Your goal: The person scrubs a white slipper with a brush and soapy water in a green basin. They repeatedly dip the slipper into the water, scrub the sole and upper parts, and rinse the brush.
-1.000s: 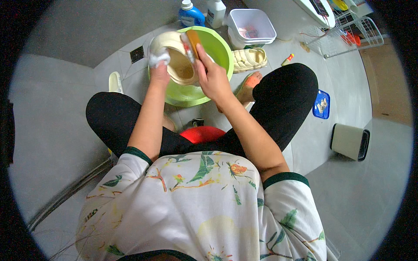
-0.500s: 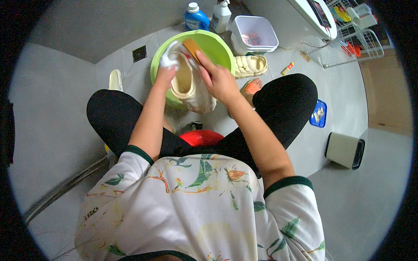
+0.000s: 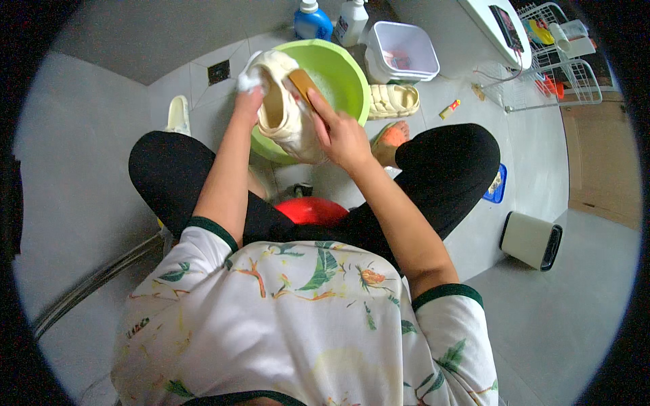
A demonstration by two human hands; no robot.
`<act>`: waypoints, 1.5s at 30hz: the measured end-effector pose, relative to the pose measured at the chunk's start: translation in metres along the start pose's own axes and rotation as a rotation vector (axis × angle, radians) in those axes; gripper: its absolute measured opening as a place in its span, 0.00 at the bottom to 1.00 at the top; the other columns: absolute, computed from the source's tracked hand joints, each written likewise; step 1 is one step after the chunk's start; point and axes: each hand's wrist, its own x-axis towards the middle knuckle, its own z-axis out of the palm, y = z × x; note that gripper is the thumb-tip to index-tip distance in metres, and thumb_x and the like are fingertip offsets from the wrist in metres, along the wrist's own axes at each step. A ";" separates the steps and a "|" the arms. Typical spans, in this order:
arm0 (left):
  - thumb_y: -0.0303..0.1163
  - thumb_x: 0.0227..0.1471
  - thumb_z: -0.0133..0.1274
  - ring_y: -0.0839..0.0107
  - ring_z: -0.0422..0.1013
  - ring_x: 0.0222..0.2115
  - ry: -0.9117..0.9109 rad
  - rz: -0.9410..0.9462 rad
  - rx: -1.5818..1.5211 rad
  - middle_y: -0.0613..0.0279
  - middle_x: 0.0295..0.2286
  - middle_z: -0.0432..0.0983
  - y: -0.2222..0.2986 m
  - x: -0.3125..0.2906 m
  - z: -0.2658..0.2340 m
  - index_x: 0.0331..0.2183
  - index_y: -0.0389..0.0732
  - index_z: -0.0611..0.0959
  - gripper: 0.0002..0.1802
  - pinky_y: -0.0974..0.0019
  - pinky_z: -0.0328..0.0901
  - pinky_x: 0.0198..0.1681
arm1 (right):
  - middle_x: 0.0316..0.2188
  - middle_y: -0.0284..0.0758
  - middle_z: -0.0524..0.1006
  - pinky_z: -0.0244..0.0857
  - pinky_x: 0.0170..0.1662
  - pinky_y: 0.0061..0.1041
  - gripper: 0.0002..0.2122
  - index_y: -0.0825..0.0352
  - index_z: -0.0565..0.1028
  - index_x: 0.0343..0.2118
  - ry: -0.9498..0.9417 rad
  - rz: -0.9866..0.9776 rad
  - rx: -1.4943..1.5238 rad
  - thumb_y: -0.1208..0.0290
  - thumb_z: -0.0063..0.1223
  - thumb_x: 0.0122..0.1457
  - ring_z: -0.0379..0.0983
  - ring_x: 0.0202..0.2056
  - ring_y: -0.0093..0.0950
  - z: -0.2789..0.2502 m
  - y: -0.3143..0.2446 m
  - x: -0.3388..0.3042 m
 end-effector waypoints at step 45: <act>0.44 0.61 0.36 0.65 0.68 0.45 0.167 -0.041 -0.187 0.56 0.45 0.70 -0.039 0.035 -0.029 0.50 0.37 0.70 0.24 0.63 0.65 0.47 | 0.27 0.53 0.76 0.68 0.35 0.42 0.21 0.51 0.66 0.57 -0.099 0.020 0.064 0.65 0.47 0.59 0.74 0.29 0.50 -0.013 -0.026 0.001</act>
